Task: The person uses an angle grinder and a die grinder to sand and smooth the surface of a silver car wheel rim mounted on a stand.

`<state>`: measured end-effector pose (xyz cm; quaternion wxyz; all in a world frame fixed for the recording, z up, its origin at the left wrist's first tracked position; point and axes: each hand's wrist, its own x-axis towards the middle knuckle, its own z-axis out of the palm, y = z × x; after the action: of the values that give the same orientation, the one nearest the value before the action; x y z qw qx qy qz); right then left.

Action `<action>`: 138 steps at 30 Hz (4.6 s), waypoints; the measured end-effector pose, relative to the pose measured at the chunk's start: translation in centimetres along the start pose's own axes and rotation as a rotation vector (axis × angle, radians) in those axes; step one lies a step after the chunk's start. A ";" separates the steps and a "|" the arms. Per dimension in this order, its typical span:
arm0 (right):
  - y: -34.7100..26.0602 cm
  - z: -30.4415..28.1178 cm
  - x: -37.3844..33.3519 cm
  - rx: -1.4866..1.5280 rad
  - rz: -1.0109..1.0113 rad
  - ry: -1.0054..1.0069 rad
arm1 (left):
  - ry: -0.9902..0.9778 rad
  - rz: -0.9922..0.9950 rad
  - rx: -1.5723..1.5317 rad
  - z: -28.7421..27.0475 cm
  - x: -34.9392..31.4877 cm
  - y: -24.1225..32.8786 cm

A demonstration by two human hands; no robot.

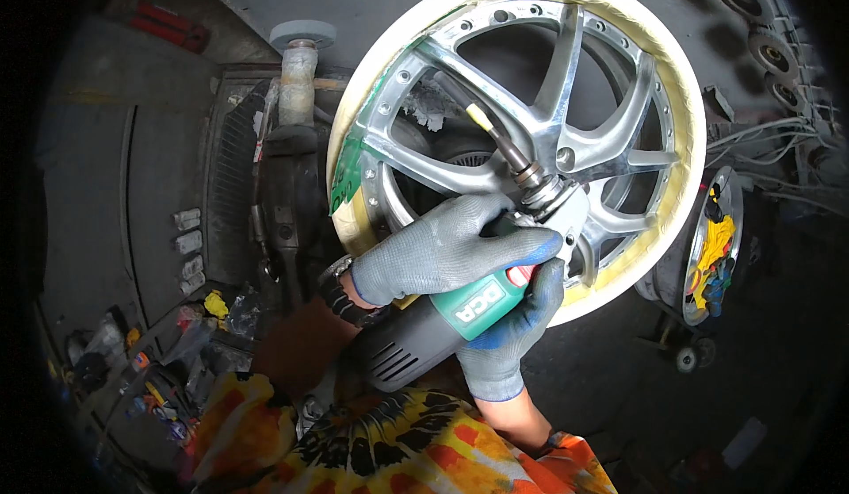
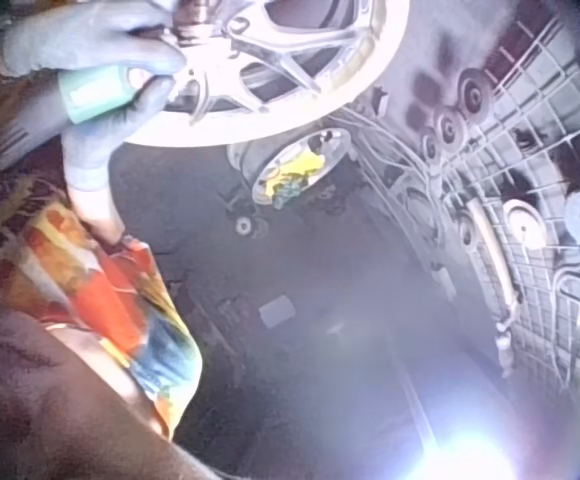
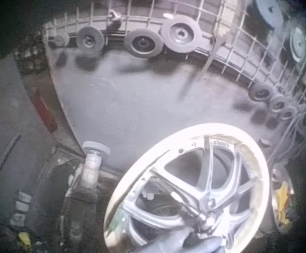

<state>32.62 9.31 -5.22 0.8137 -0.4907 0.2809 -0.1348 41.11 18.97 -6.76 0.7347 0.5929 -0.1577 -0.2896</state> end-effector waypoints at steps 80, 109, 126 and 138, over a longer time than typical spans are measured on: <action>-0.2 -1.0 1.0 0.324 0.195 -0.261 | 0.075 -0.055 0.057 -0.8 0.3 0.0; -0.3 -0.2 1.4 0.319 0.173 -0.238 | 0.120 -0.116 0.133 -1.1 0.5 0.8; -0.2 0.0 1.2 0.354 0.188 -0.238 | 0.116 -0.070 0.153 -1.2 0.4 1.0; -0.5 0.3 1.0 0.161 0.146 -0.225 | 0.154 -0.075 0.158 -1.2 0.0 1.2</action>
<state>33.68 8.80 -5.00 0.8844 -0.4140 0.2113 -0.0418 42.10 20.09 -5.92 0.6843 0.6749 -0.1008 -0.2571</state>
